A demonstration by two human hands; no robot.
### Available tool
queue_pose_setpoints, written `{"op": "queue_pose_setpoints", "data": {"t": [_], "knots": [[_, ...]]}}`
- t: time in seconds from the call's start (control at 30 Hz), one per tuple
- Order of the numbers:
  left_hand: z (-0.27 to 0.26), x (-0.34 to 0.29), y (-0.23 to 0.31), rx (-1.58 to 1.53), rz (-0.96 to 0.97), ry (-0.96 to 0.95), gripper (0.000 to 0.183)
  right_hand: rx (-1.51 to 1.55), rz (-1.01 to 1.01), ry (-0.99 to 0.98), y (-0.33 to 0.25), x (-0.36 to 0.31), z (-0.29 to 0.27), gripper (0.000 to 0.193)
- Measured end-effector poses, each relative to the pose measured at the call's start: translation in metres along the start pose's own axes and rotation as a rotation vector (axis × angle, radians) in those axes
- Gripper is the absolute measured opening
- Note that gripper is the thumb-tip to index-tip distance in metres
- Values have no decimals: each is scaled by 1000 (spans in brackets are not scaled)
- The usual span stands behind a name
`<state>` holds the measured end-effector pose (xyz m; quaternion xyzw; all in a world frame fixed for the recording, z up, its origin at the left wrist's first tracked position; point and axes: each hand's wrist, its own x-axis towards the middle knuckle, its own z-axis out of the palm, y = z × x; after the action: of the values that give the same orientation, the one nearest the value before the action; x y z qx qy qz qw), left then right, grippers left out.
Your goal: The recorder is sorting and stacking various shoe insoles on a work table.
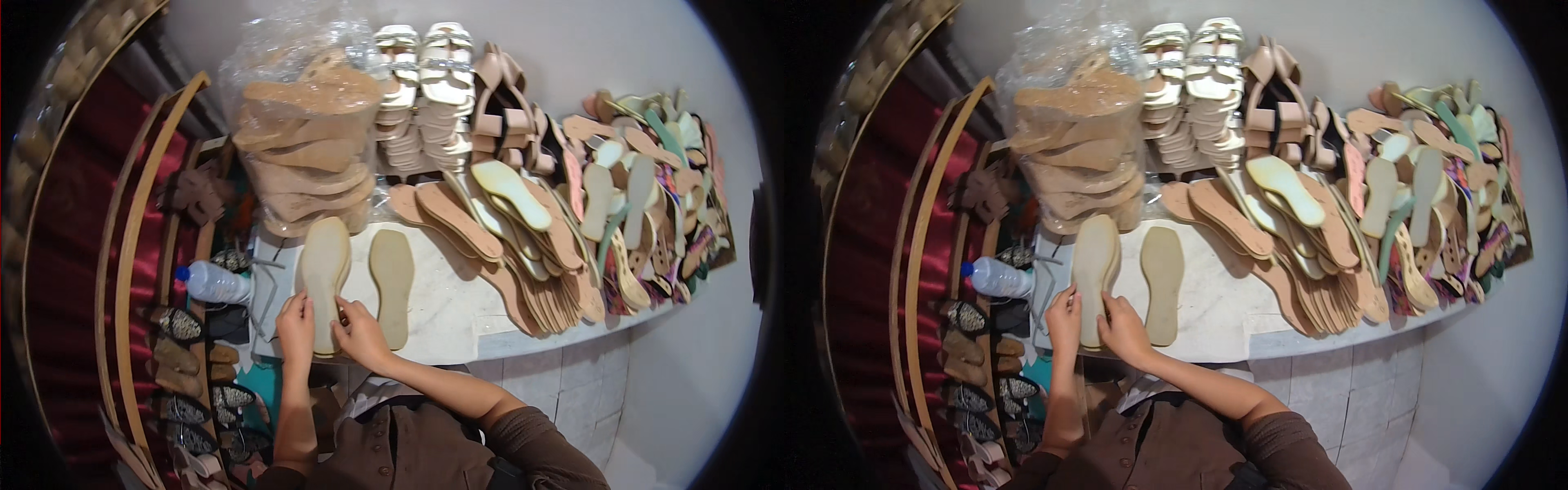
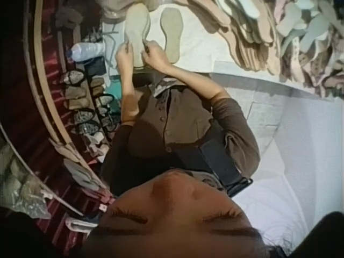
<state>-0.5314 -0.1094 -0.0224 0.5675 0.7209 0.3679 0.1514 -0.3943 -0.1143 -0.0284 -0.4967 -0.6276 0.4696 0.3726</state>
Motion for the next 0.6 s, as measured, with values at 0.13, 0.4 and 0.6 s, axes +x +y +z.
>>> {"op": "queue_pose_setpoints", "data": {"t": [0.13, 0.4, 0.6], "knots": [[-3, 5, 7, -27, 0, -43, 20, -204, -47, 4, -6, 0, -6, 44], [11, 1, 61, 284, 152, 65, 32, -247, -88, 142, 23, -10, -57, 30], [69, -25, 129, 68, 415, -151, 29, -314, 9, 318, 64, -37, -154, 24]]}}
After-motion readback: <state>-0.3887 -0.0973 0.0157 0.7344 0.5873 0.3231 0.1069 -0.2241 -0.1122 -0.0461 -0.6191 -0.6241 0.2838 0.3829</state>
